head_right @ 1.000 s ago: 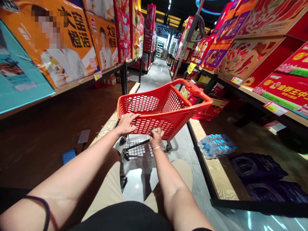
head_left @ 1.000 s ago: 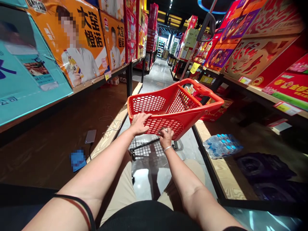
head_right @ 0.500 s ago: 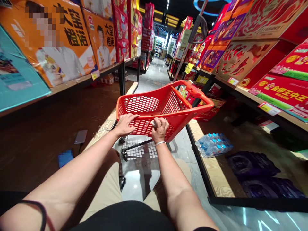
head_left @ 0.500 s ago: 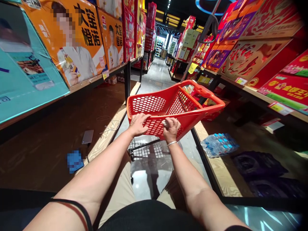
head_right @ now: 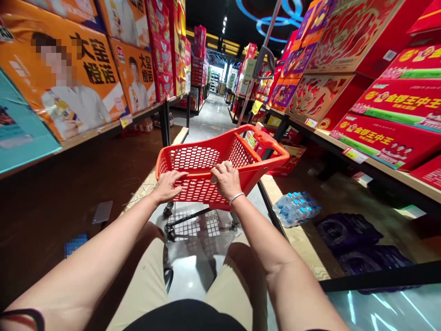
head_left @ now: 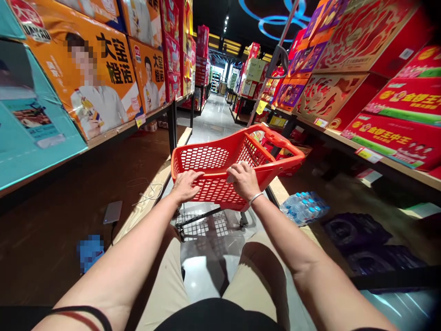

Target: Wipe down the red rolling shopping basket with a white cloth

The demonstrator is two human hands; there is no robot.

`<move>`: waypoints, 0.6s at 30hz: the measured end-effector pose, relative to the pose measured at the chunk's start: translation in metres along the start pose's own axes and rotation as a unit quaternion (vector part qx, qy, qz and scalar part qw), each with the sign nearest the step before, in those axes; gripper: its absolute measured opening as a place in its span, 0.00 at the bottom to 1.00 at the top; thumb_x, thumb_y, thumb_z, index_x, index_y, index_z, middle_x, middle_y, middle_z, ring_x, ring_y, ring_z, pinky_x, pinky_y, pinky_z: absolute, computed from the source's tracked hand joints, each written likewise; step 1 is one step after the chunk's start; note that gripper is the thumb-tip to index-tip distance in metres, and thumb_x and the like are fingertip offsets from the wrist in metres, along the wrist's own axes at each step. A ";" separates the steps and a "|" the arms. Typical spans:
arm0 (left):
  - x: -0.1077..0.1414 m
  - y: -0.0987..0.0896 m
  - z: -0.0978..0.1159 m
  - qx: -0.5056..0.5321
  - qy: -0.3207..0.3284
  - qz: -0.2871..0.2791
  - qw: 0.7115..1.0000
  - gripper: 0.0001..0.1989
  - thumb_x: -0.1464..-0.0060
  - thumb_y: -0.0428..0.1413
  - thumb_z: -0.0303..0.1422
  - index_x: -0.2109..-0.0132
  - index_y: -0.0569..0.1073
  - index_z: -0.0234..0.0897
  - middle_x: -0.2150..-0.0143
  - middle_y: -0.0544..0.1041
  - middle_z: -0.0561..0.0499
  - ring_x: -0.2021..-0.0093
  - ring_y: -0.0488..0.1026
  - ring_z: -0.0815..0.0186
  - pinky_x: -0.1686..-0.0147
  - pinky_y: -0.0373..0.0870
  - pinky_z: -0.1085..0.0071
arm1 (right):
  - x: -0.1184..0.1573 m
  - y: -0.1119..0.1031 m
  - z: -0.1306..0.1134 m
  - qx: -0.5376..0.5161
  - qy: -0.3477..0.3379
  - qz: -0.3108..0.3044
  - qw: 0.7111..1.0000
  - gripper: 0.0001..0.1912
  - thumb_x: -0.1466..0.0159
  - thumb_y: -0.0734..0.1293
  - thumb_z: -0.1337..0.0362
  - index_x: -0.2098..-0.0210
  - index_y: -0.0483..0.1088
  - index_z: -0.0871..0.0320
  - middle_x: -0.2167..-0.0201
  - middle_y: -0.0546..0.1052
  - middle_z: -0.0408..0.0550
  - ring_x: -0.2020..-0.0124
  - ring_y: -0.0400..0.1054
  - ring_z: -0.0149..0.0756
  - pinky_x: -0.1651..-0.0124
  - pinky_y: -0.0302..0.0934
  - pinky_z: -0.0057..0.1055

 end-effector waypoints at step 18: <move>-0.032 0.009 0.041 -0.020 0.002 -0.014 1.000 0.32 0.47 0.52 0.34 0.34 0.65 0.42 0.41 0.73 0.43 0.41 0.68 0.50 0.39 0.56 0.51 | -0.009 -0.017 0.041 -0.071 0.056 -0.043 0.995 0.14 0.40 0.69 0.66 0.54 0.76 0.53 0.52 0.76 0.49 0.53 0.61 0.42 0.49 0.57 0.37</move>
Point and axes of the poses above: each hand's wrist, its own x-axis away from the middle knuckle, its own y-axis out of the palm, z = x × y, the point moved 2 cm from there along -x, towards the middle knuckle
